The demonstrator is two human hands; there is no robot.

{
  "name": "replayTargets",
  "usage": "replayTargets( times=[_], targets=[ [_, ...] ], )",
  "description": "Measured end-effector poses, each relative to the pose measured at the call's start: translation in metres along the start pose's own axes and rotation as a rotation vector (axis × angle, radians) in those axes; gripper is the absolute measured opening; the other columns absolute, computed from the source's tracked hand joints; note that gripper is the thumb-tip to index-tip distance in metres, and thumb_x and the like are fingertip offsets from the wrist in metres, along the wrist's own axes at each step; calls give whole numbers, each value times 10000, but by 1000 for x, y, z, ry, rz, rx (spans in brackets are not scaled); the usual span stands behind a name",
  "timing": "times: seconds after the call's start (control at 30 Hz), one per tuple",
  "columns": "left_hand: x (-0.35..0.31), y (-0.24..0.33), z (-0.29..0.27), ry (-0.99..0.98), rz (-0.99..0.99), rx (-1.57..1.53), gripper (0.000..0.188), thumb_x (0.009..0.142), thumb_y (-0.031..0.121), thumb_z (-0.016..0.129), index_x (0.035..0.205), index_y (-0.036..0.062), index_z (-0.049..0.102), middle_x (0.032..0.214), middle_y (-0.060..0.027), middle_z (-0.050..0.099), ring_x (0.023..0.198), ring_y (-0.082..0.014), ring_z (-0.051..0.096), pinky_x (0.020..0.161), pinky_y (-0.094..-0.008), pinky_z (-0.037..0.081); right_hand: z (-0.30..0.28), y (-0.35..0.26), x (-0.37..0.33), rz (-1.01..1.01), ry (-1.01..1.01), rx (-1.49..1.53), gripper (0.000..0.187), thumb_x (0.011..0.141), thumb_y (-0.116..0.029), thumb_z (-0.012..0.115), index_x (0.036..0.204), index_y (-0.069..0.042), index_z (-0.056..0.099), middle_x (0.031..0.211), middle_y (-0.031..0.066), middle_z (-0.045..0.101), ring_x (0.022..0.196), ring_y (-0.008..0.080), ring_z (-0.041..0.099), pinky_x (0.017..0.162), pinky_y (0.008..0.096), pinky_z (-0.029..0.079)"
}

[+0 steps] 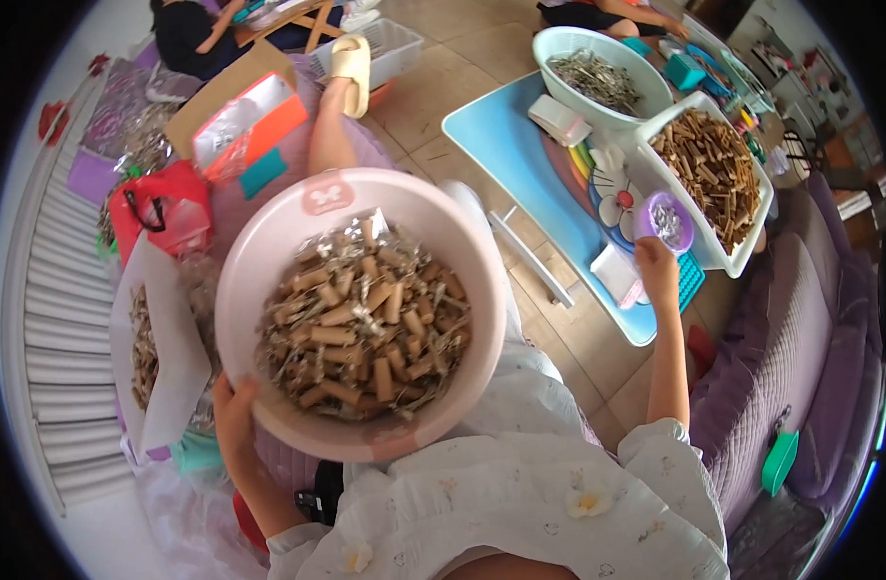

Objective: The person packs small cylindrical components into plastic zip-lock bags by hand.

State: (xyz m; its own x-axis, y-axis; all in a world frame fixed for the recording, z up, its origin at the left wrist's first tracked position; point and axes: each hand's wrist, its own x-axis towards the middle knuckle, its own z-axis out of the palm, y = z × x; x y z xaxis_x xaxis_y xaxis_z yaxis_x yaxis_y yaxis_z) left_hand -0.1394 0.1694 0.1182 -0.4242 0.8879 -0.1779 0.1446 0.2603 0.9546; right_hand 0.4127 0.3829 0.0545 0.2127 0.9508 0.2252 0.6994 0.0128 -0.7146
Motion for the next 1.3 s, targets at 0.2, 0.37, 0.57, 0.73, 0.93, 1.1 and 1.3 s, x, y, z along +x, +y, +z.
replayTargets(
  times=[0.2,0.37,0.57,0.73,0.93,1.1,1.3],
  targets=[
    [3,-24,-32,86,-202,-240,392,737,119,541,1090,-38,475,940,-84,569,797,-162,550,746,-270,440,-33,49,-9,90,150,-189,123,765,-115,567,844,-27,600,732,90,623,661,176,609,612,274,463],
    [5,-33,-26,192,-246,-214,440,786,184,558,1150,-25,426,1032,-111,536,918,-193,521,807,-298,418,1,42,-22,-24,-16,-263,179,718,-177,623,765,-12,574,706,125,601,642,244,597,575,325,455],
    [7,-20,-13,143,-169,-379,448,807,225,563,1162,-14,429,1065,-105,524,950,-172,508,813,-285,411,25,29,-23,146,-54,-664,407,686,-440,594,701,-38,533,670,173,590,638,348,579,581,424,447],
    [11,-3,-12,-6,-63,-317,380,763,144,578,1088,-30,486,942,-78,582,829,-134,555,738,-244,440,31,50,-24,76,-96,-672,308,770,-342,526,715,-39,542,699,160,599,662,357,575,588,448,438],
    [-3,-11,-16,79,-67,-429,370,744,119,576,1076,-20,490,907,-69,584,778,-126,560,686,-241,452,32,72,-13,27,-89,-675,326,786,-358,516,745,-35,529,715,162,597,676,368,569,602,464,425],
    [-1,-30,-3,218,-143,-348,419,808,239,566,1142,10,457,970,-70,563,829,-149,549,712,-256,444,29,68,-10,41,-179,-665,342,781,-373,547,764,-32,526,734,137,604,704,350,574,613,450,426],
    [-7,-21,11,208,-105,-615,447,843,316,515,1167,18,436,1042,-72,536,912,-151,524,774,-277,426,29,76,-1,22,-208,-657,295,772,-328,567,797,-38,520,794,147,601,748,357,569,642,456,421]
  ],
)
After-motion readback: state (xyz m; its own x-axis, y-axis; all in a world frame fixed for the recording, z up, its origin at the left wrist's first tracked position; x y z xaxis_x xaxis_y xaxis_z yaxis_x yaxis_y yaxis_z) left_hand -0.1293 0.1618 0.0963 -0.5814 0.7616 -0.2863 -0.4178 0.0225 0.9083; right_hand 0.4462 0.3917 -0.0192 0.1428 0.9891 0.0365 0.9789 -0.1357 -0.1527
